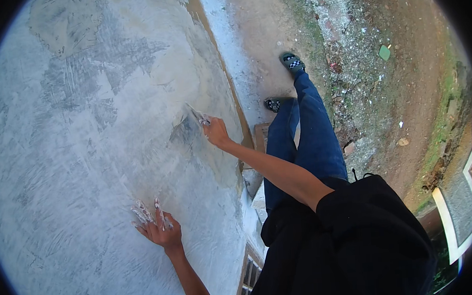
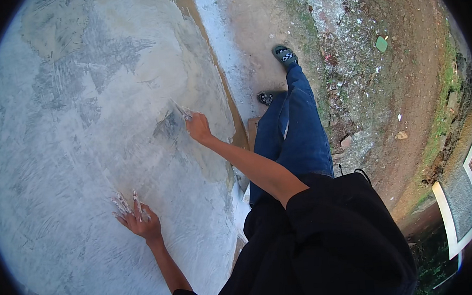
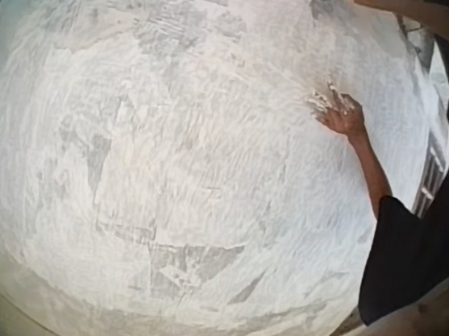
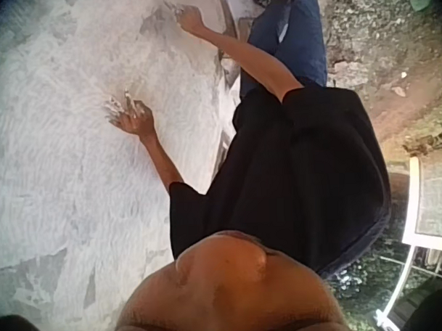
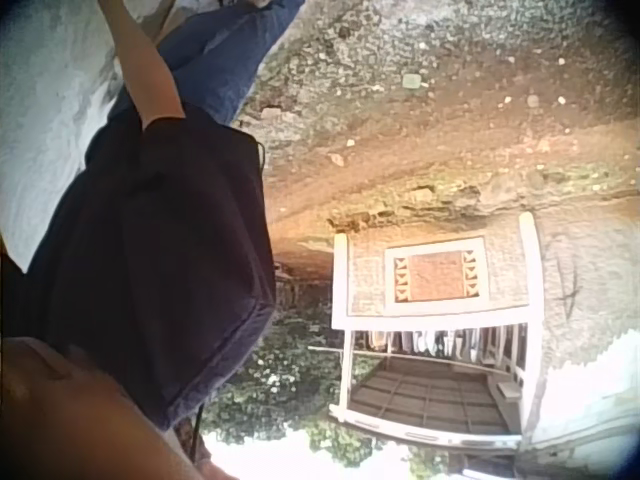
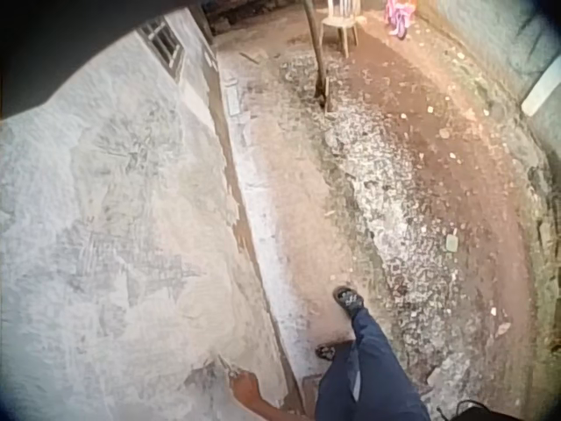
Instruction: The person applies wall putty to an exterior wall with a putty knife, smoothing the putty flat as it is applied.
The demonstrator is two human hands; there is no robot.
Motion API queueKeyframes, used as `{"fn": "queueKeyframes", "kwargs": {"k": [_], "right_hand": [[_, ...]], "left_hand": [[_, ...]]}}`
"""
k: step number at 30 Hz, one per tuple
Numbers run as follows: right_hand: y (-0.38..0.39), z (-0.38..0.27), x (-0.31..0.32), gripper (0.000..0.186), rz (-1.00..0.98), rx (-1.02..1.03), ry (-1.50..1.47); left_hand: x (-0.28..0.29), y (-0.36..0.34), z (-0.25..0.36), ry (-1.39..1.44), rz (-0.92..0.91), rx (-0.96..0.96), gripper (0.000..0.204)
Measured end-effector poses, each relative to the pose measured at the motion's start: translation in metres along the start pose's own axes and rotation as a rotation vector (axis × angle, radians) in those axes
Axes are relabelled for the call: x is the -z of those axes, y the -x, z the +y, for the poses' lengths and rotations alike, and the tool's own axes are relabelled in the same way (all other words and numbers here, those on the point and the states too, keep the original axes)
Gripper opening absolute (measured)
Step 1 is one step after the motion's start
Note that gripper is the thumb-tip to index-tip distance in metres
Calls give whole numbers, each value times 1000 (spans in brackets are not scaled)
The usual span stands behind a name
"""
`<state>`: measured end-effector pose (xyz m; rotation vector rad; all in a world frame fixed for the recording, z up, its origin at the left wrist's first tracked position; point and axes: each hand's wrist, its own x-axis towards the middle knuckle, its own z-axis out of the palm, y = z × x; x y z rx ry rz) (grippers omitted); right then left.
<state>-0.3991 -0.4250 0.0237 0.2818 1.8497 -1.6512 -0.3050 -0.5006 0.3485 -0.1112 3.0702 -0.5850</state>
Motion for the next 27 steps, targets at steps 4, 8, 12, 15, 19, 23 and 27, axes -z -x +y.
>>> {"fn": "queueKeyframes", "kwargs": {"k": [4,8,12,15,19,23,27], "right_hand": [[70,-49,-38,20,-37,93,89],[120,-79,-17,21,-210,221,1],[90,-61,29,23,-29,247,39],[28,-29,17,20,-8,-1,177],[15,-6,-31,20,-76,-4,-2],[81,-18,-41,28,-105,189,81],[79,-49,16,25,-225,70,-33]], "left_hand": [[-7,-1,-1,21,38,-29,24],[-9,14,-8,33,-8,43,24],[-4,12,-9,32,23,22,25],[0,3,-3,34,-4,15,26],[-9,5,-4,66,-22,14,27],[-7,4,-4,51,-4,15,27],[-1,12,-8,32,6,36,27]]}}
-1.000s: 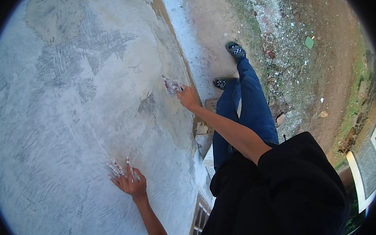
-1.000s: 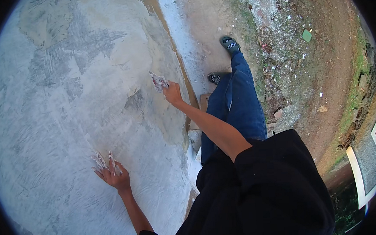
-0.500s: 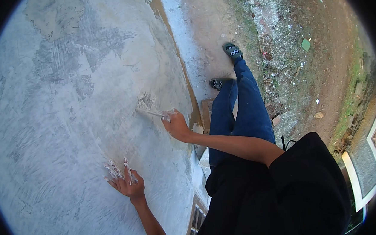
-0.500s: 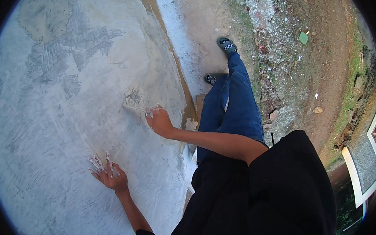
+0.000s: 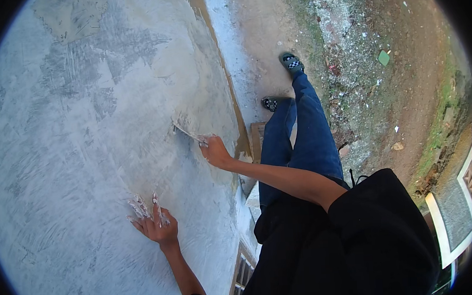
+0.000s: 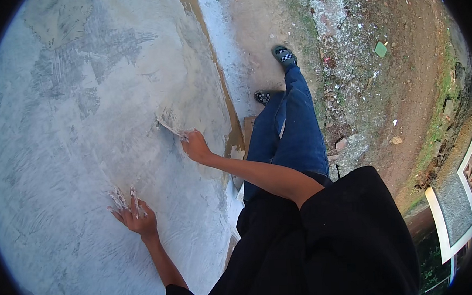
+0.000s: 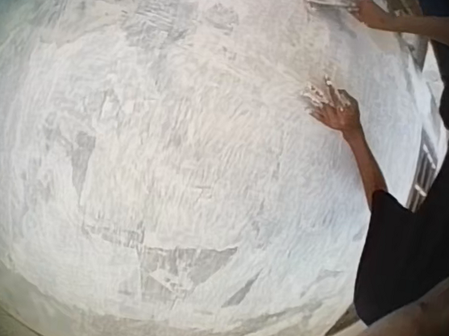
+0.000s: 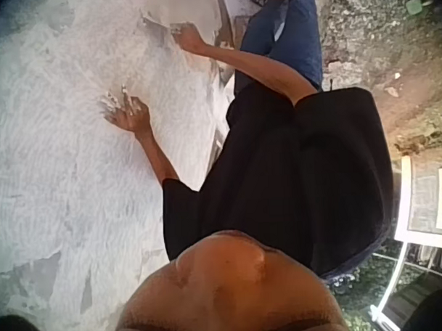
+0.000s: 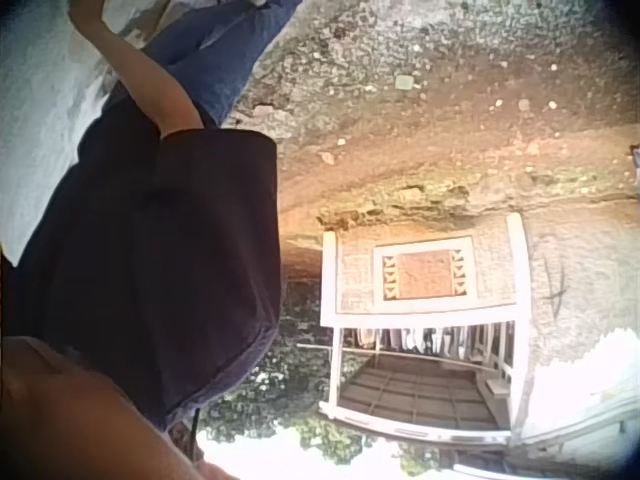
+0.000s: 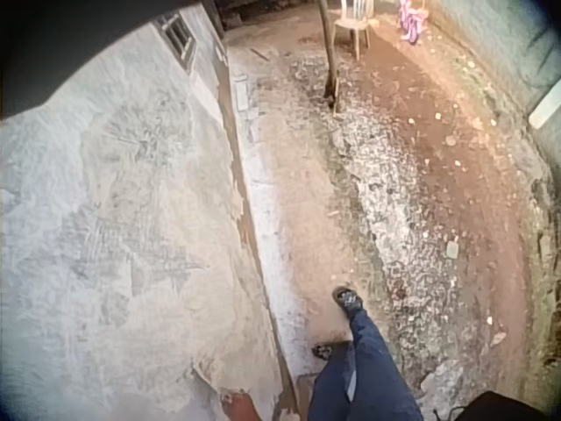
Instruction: The person applies wall putty to an exterior wall with a putty knife, smoothing the putty flat as it is applied.
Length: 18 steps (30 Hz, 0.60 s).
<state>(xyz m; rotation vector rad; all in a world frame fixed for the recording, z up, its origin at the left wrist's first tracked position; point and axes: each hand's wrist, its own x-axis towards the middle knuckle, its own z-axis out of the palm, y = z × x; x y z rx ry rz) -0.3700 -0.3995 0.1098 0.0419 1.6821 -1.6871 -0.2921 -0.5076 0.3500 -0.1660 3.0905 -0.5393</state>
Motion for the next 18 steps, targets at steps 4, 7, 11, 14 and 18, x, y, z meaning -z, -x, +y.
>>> {"fn": "queueKeyframes", "kwargs": {"k": [4,7,11,14,18], "right_hand": [[-31,14,21,21,236,-19,-116],[-30,19,-1,20,76,-13,67],[18,9,-34,25,-80,97,164],[28,9,-13,16,33,277,60],[-4,0,24,16,65,49,44]], "left_hand": [[-5,-3,3,17,-9,-16,26],[-5,-7,5,27,4,-17,26],[-8,-5,2,57,29,-24,27],[-4,-8,4,49,38,-23,29],[2,-9,4,62,31,-5,29]]}}
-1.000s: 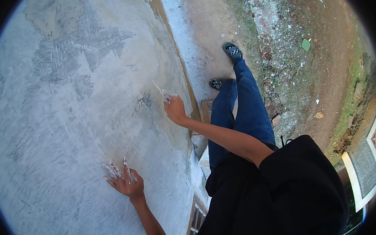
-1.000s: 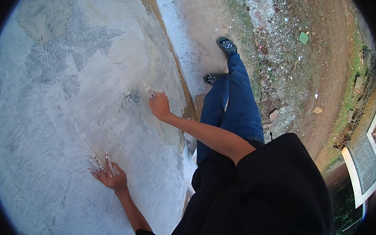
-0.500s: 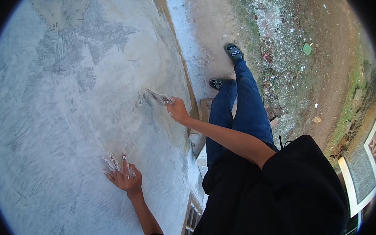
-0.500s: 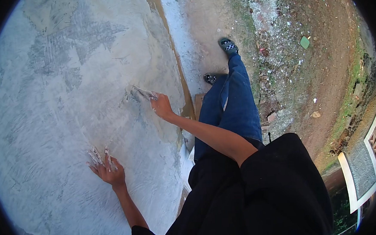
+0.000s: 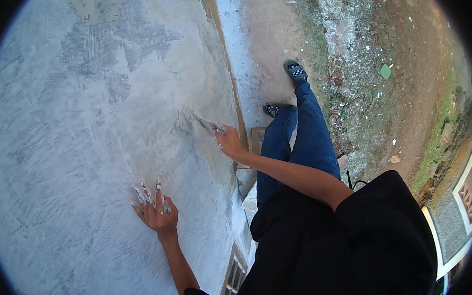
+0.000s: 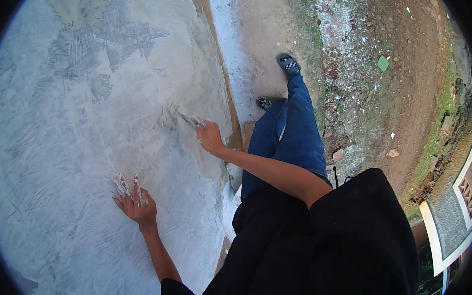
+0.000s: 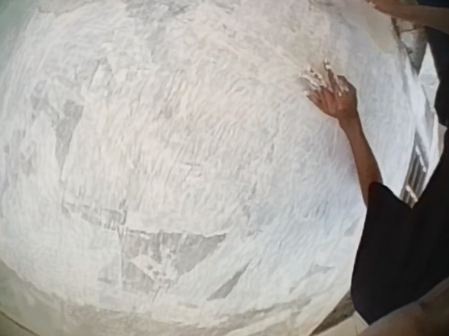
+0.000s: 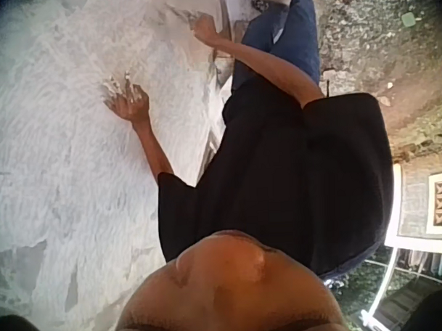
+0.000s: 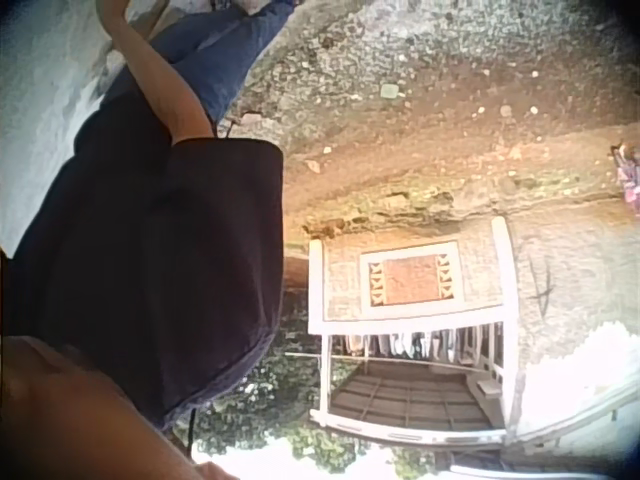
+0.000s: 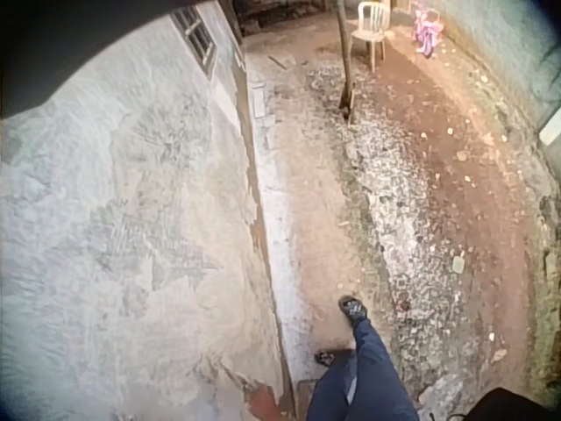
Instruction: The person applies wall putty to an exterior wall with a putty knife, smoothing the putty flat as it is applied.
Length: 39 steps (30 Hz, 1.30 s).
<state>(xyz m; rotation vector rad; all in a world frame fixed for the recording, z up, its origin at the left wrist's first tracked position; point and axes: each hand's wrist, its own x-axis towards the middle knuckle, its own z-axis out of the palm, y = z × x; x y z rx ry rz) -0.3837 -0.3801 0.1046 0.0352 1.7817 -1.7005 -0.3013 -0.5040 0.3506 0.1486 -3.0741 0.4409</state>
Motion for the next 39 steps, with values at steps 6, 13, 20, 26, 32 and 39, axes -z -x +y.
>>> {"fn": "queueKeyframes", "kwargs": {"k": [6,13,20,26,32,39], "right_hand": [[-54,51,-37,17,39,-112,115],[43,15,-48,22,-87,138,-3],[-44,43,-10,22,131,-58,109],[-16,22,-84,17,131,-20,148],[44,-6,-47,18,-210,272,165],[-31,3,71,22,-90,-275,-505]], "left_hand": [[-7,-9,4,30,31,-42,28],[-2,0,-2,39,29,-29,23],[-5,-8,3,66,41,-40,23],[-3,-14,7,24,85,-48,25],[-2,-4,2,39,79,0,24],[3,-21,8,71,122,-34,27]]}}
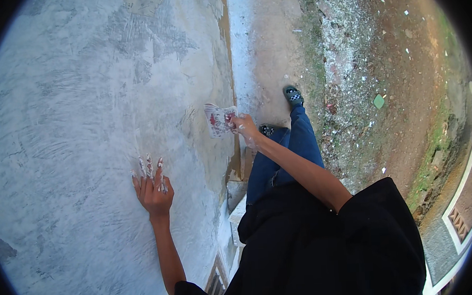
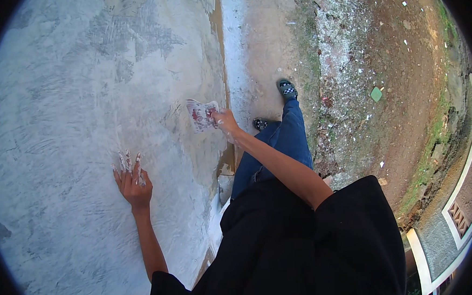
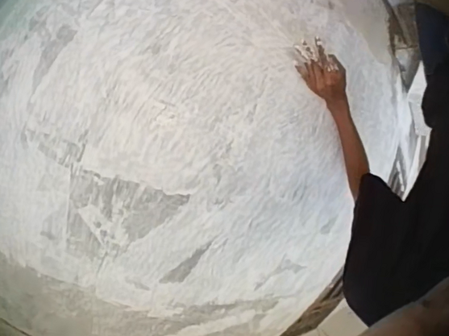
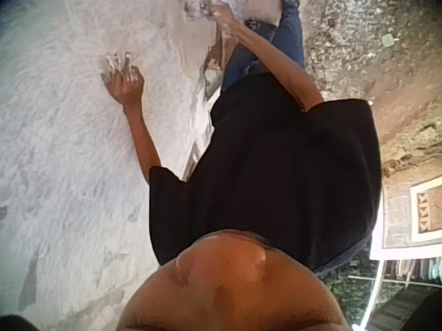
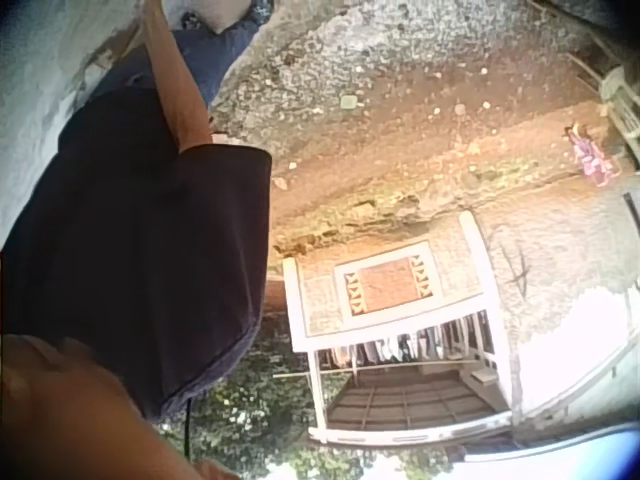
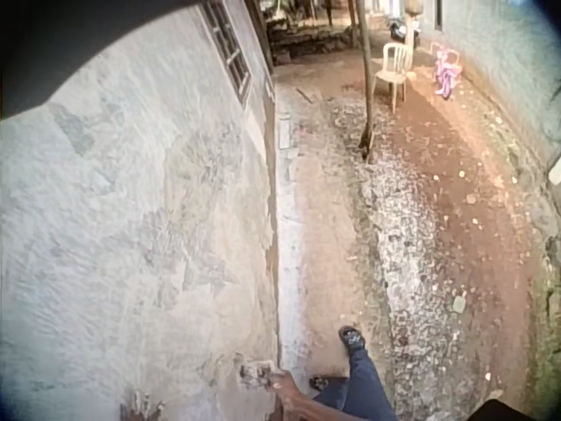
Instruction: The person applies wall putty to an exterior wall with a putty knife, smoothing the putty flat as it is applied.
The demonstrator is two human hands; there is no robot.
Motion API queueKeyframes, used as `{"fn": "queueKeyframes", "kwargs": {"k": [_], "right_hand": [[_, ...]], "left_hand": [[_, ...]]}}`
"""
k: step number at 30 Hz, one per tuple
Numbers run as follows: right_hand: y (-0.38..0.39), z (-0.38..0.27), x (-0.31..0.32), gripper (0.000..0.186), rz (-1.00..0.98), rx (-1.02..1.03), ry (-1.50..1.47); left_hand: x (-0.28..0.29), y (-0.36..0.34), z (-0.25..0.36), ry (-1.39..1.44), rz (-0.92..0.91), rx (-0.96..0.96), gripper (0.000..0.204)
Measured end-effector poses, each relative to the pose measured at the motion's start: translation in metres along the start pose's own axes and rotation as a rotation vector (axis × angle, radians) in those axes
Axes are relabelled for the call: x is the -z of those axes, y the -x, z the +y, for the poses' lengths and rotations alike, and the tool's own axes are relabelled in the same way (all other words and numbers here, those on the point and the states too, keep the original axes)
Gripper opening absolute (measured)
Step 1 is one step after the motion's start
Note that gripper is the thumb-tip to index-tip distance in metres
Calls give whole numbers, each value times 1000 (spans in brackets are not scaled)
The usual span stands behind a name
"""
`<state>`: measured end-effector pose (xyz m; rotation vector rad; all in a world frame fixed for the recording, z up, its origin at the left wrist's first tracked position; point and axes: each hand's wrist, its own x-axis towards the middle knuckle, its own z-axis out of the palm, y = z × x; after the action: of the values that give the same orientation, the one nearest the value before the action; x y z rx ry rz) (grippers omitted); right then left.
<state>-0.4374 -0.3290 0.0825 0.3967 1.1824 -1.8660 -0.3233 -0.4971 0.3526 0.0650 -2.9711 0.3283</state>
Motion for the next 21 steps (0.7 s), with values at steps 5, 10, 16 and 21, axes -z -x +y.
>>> {"fn": "queueKeyframes", "kwargs": {"k": [5,10,16,21], "right_hand": [[-8,-32,14,17,-198,-161,-308],[-14,-23,18,16,-121,-216,-192],[-82,87,10,16,139,-49,270],[-74,102,-66,19,196,-23,212]], "left_hand": [[-2,12,-6,59,24,25,27],[1,13,-7,107,27,55,29],[1,3,-2,112,47,41,30],[-6,12,-5,102,-3,45,29]]}}
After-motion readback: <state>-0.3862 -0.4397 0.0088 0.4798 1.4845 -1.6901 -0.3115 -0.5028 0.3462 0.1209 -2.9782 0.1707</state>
